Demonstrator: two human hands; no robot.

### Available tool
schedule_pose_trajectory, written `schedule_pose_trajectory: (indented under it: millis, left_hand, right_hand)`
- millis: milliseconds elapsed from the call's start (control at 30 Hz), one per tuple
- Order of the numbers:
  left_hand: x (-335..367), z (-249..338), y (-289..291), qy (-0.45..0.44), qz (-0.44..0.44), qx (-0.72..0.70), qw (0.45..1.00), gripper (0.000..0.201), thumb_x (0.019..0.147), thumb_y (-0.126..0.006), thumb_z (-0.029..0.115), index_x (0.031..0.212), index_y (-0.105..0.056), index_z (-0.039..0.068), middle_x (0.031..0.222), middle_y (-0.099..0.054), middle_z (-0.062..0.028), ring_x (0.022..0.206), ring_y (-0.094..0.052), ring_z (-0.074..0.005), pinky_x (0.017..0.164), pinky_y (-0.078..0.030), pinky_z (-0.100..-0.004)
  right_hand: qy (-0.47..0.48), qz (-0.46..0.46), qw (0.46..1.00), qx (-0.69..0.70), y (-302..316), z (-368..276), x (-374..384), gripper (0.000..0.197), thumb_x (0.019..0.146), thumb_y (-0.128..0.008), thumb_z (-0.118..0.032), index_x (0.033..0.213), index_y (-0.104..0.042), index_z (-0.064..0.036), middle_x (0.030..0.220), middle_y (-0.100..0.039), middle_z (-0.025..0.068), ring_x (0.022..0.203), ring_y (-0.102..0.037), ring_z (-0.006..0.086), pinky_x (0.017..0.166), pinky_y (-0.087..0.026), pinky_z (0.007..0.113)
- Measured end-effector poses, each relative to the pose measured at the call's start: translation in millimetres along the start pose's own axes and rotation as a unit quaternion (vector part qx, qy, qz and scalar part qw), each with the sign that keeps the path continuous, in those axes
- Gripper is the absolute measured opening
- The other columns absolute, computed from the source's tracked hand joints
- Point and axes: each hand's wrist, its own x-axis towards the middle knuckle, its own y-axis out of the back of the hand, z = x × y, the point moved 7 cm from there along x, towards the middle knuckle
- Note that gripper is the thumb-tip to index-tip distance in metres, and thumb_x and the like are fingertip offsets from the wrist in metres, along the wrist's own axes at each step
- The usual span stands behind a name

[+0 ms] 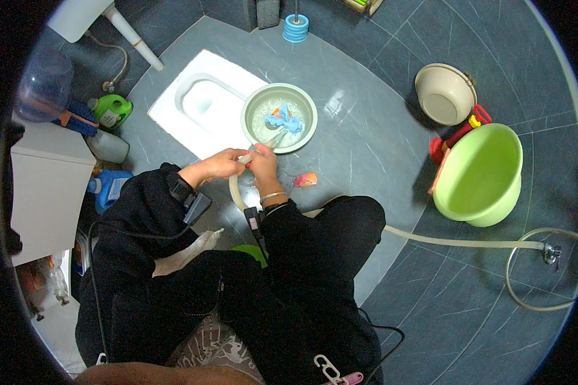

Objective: The person sits on a small stool in a bathroom and hand-washes a light blue cloth in a clear basin filled with soapy water. They repeatedly submerge, scrub, wring, and rinse the cloth, occasionally using a hose to add fresh water to the basin.

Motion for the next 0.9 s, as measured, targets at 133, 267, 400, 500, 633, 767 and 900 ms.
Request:
schedule_pose_trajectory:
  millis: [133, 267, 400, 500, 633, 767, 900]
  left_hand:
    - [1, 6, 0, -0.04, 0.021, 0.01, 0.999, 0.061, 0.071, -0.052, 0.008, 0.132, -0.044, 0.0, 0.073, -0.054, -0.0029, 0.059, -0.048, -0.0105, 0.048, -0.036, -0.0242]
    - [2, 10, 2, -0.058, 0.036, 0.023, 0.997, 0.063, 0.071, -0.053, 0.009, 0.132, -0.042, 0.0, 0.076, -0.057, -0.0053, 0.064, -0.051, -0.0127, 0.055, -0.04, -0.0254]
    - [2, 10, 4, -0.054, 0.059, 0.029, 0.996, 0.062, 0.07, -0.055, 0.01, 0.13, -0.044, -0.002, 0.079, -0.059, -0.0081, 0.068, -0.053, -0.0154, 0.058, -0.042, -0.0274]
    - [1, 9, 6, -0.049, 0.075, 0.016, 0.996, 0.06, 0.07, -0.055, 0.01, 0.127, -0.045, -0.003, 0.081, -0.06, -0.0094, 0.069, -0.055, -0.0163, 0.058, -0.043, -0.0279]
    - [0, 8, 5, -0.034, 0.078, 0.028, 0.996, 0.059, 0.07, -0.055, 0.011, 0.126, -0.046, -0.004, 0.082, -0.06, -0.0102, 0.069, -0.055, -0.0171, 0.059, -0.043, -0.0284]
    - [0, 10, 5, -0.032, 0.069, 0.031, 0.997, 0.058, 0.07, -0.055, 0.012, 0.125, -0.047, -0.004, 0.08, -0.06, -0.0096, 0.068, -0.055, -0.0169, 0.059, -0.043, -0.0285]
    - [0, 10, 2, -0.031, 0.061, 0.027, 0.997, 0.058, 0.071, -0.055, 0.011, 0.126, -0.047, -0.003, 0.078, -0.059, -0.0078, 0.067, -0.053, -0.0153, 0.058, -0.041, -0.0276]
  right_hand:
    - [0.052, 0.007, 0.998, -0.031, 1, -6, 3, 0.035, 0.089, -0.051, -0.005, 0.123, -0.047, 0.0022, 0.096, -0.059, 0.0113, 0.074, -0.058, 0.0153, 0.062, -0.048, 0.026]
    - [0.073, -0.026, 0.997, -0.03, -3, -8, 5, 0.038, 0.089, -0.052, -0.005, 0.125, -0.046, 0.0017, 0.096, -0.059, 0.0108, 0.075, -0.057, 0.0158, 0.06, -0.047, 0.027]
    - [0.068, -0.068, 0.994, -0.043, -9, -7, 4, 0.04, 0.091, -0.051, -0.011, 0.128, -0.045, 0.0003, 0.087, -0.057, 0.0053, 0.069, -0.052, 0.0108, 0.058, -0.043, 0.024]
    - [0.057, -0.09, 0.992, -0.065, -13, -4, 3, 0.041, 0.091, -0.051, -0.014, 0.129, -0.045, -0.0001, 0.08, -0.054, 0.0016, 0.066, -0.048, 0.0081, 0.056, -0.041, 0.022]
    - [0.041, -0.09, 0.991, -0.094, -13, 0, 4, 0.041, 0.091, -0.051, -0.014, 0.129, -0.045, 0.0005, 0.077, -0.053, 0.0002, 0.064, -0.047, 0.0074, 0.054, -0.04, 0.022]
    - [0.04, -0.078, 0.993, -0.083, -10, 1, 6, 0.041, 0.091, -0.051, -0.014, 0.129, -0.044, 0.0008, 0.078, -0.053, 0.0015, 0.062, -0.047, 0.008, 0.053, -0.04, 0.022]
    - [0.04, -0.036, 0.996, -0.072, -5, 0, 5, 0.04, 0.088, -0.051, -0.011, 0.126, -0.045, 0.0012, 0.081, -0.054, 0.0044, 0.063, -0.049, 0.0091, 0.053, -0.04, 0.023]
